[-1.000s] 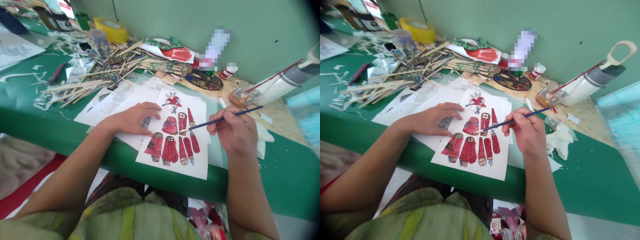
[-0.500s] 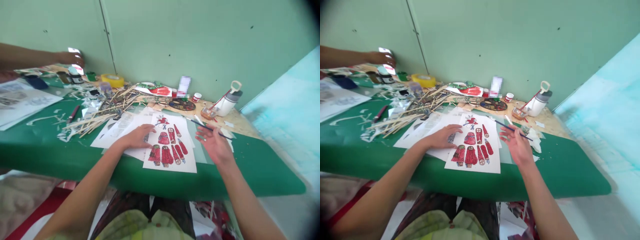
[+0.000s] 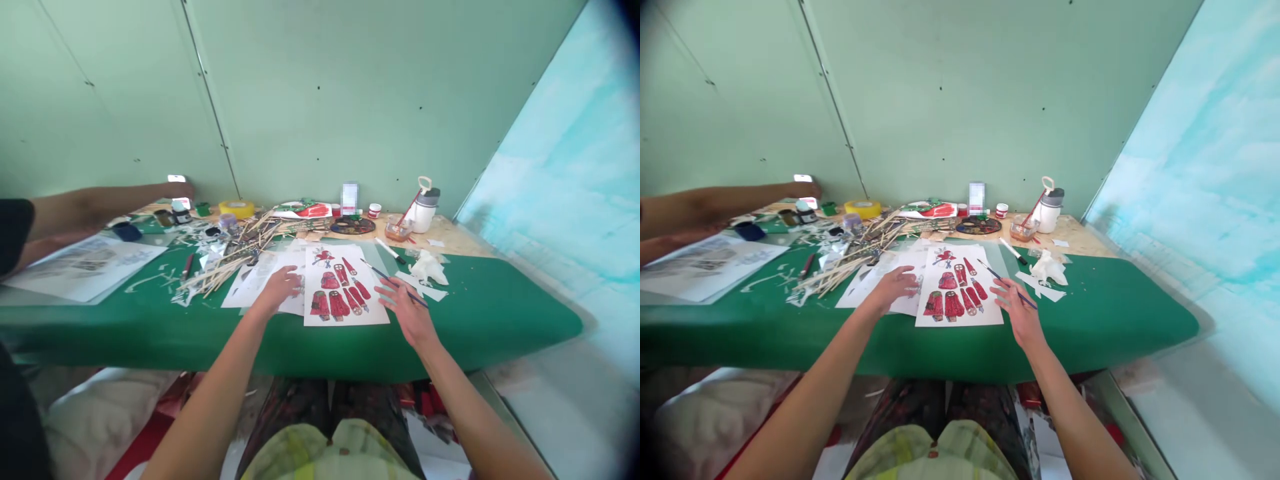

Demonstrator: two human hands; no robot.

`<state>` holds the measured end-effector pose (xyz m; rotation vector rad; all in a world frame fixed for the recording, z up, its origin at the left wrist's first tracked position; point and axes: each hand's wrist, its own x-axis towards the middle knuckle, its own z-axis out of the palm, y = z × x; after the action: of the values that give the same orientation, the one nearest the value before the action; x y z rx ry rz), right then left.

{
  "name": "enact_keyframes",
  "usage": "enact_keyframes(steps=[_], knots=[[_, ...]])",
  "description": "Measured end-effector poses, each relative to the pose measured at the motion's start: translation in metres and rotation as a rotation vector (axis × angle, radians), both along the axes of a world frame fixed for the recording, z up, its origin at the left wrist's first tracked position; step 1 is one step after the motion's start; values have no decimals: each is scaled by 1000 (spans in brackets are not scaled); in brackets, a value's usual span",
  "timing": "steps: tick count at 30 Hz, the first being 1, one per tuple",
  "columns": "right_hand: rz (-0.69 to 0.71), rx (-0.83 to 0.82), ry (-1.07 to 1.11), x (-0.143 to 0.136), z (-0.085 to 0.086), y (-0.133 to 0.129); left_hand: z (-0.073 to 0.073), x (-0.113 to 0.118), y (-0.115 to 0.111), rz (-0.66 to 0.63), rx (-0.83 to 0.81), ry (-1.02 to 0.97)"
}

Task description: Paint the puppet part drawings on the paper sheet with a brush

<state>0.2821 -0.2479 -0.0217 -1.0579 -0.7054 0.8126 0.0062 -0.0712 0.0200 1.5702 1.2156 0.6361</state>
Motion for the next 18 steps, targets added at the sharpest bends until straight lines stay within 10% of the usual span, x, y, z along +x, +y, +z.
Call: enact_keyframes(steps=[9,18], knots=[[-48,37,10,-5,-9,1,11,28,2,220,-279,-175],[-63,62,86,-5,-7,3,7,58,11,298,-219,-46]])
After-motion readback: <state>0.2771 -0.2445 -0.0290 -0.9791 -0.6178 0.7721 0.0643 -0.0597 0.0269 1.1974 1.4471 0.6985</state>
